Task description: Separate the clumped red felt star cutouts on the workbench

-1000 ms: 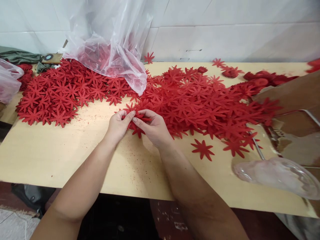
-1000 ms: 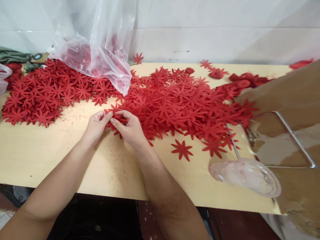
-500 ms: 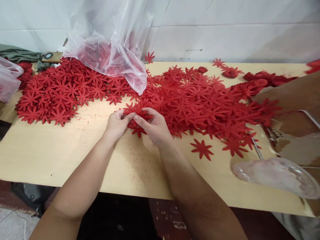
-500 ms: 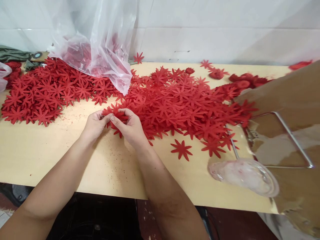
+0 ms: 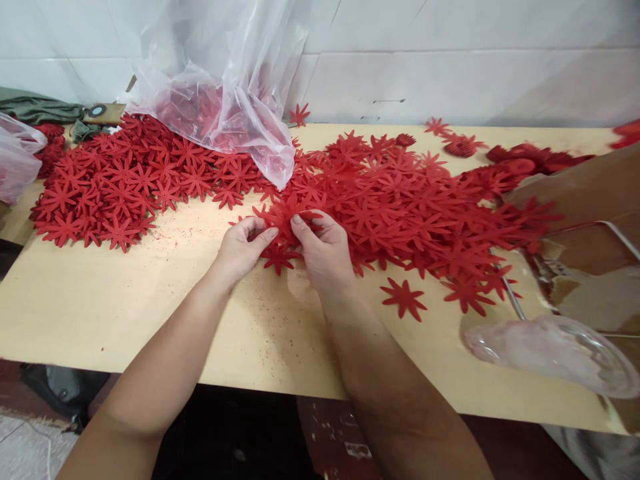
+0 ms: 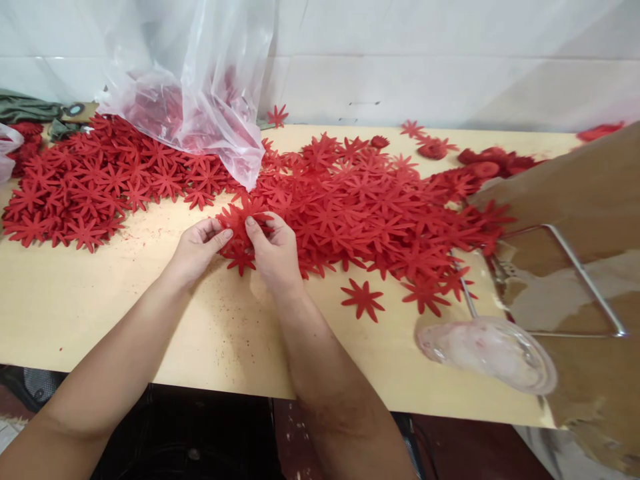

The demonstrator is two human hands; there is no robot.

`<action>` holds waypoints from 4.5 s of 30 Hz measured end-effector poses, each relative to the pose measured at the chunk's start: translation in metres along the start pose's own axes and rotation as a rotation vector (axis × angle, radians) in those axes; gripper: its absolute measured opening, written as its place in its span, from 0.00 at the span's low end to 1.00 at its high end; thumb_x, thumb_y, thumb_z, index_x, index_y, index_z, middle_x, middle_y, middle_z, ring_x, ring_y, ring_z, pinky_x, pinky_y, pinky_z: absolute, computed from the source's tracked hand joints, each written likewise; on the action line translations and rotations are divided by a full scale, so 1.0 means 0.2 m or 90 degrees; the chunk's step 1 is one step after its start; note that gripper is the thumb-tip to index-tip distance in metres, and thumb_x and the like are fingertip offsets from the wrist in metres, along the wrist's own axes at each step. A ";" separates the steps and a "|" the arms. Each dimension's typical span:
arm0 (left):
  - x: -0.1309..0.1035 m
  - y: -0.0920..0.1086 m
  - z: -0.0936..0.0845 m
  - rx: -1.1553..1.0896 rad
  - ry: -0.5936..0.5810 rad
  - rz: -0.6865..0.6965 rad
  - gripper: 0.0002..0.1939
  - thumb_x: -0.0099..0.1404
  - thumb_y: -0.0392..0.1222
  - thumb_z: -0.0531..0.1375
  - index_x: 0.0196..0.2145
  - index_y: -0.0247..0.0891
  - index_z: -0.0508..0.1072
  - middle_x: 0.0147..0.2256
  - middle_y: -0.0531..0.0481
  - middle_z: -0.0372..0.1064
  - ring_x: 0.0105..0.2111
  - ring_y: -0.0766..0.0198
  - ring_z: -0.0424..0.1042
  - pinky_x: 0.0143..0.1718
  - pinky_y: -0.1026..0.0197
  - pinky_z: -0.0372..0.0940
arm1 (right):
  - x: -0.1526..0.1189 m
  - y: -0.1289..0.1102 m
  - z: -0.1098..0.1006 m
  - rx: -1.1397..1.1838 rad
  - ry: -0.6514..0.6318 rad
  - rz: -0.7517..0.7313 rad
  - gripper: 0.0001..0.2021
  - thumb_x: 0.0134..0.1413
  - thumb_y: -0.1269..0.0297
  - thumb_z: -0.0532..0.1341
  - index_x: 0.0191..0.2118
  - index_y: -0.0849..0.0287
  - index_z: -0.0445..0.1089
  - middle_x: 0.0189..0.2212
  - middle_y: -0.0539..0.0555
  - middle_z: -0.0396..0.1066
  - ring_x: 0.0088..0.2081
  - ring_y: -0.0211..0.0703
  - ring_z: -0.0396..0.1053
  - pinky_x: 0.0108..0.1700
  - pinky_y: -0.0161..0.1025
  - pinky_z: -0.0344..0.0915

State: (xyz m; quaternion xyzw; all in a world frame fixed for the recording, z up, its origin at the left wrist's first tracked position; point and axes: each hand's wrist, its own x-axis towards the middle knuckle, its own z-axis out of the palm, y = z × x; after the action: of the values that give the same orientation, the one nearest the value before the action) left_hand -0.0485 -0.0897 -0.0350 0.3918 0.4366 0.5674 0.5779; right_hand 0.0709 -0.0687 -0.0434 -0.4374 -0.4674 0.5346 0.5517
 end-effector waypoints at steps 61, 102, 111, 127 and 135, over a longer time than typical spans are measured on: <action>0.01 -0.02 -0.01 -0.007 0.074 0.096 0.12 0.54 0.40 0.65 0.38 0.36 0.74 0.36 0.49 0.73 0.37 0.68 0.70 0.46 0.60 0.63 | 0.02 -0.12 -0.10 -0.245 -0.070 -0.096 0.25 0.48 0.46 0.62 0.17 0.57 0.52 0.15 0.44 0.46 0.19 0.30 0.45 0.22 0.34 0.44; -0.01 -0.01 0.01 0.106 0.075 -0.008 0.19 0.64 0.50 0.54 0.20 0.37 0.66 0.18 0.55 0.61 0.20 0.71 0.59 0.28 0.64 0.58 | -0.02 -0.03 -0.01 -0.053 -0.062 -0.058 0.15 0.43 0.49 0.67 0.28 0.56 0.69 0.23 0.48 0.69 0.27 0.36 0.66 0.34 0.37 0.66; -0.04 0.02 0.03 -0.078 -0.036 0.000 0.10 0.53 0.44 0.66 0.30 0.37 0.72 0.31 0.52 0.72 0.32 0.69 0.70 0.40 0.63 0.64 | -0.03 -0.03 -0.01 -0.111 -0.083 -0.054 0.23 0.43 0.43 0.64 0.20 0.58 0.59 0.17 0.44 0.56 0.21 0.30 0.54 0.24 0.33 0.55; -0.01 0.05 -0.01 -0.179 0.243 -0.068 0.04 0.59 0.35 0.58 0.27 0.37 0.66 0.22 0.57 0.66 0.20 0.74 0.64 0.27 0.68 0.62 | -0.03 -0.01 0.00 -0.093 -0.175 -0.009 0.16 0.39 0.53 0.67 0.28 0.57 0.64 0.23 0.45 0.62 0.23 0.30 0.58 0.26 0.32 0.60; 0.01 0.05 -0.02 -0.206 0.291 -0.069 0.05 0.60 0.34 0.56 0.27 0.38 0.63 0.23 0.57 0.67 0.21 0.72 0.67 0.32 0.64 0.65 | -0.03 -0.01 0.01 -0.046 -0.095 -0.010 0.10 0.39 0.62 0.65 0.28 0.56 0.64 0.25 0.46 0.65 0.25 0.31 0.61 0.28 0.33 0.61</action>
State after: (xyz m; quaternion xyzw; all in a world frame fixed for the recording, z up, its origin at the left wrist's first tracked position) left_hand -0.0560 -0.0875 -0.0282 0.1324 0.4797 0.6714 0.5491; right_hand 0.0697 -0.0742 -0.0421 -0.4120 -0.5298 0.5441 0.5035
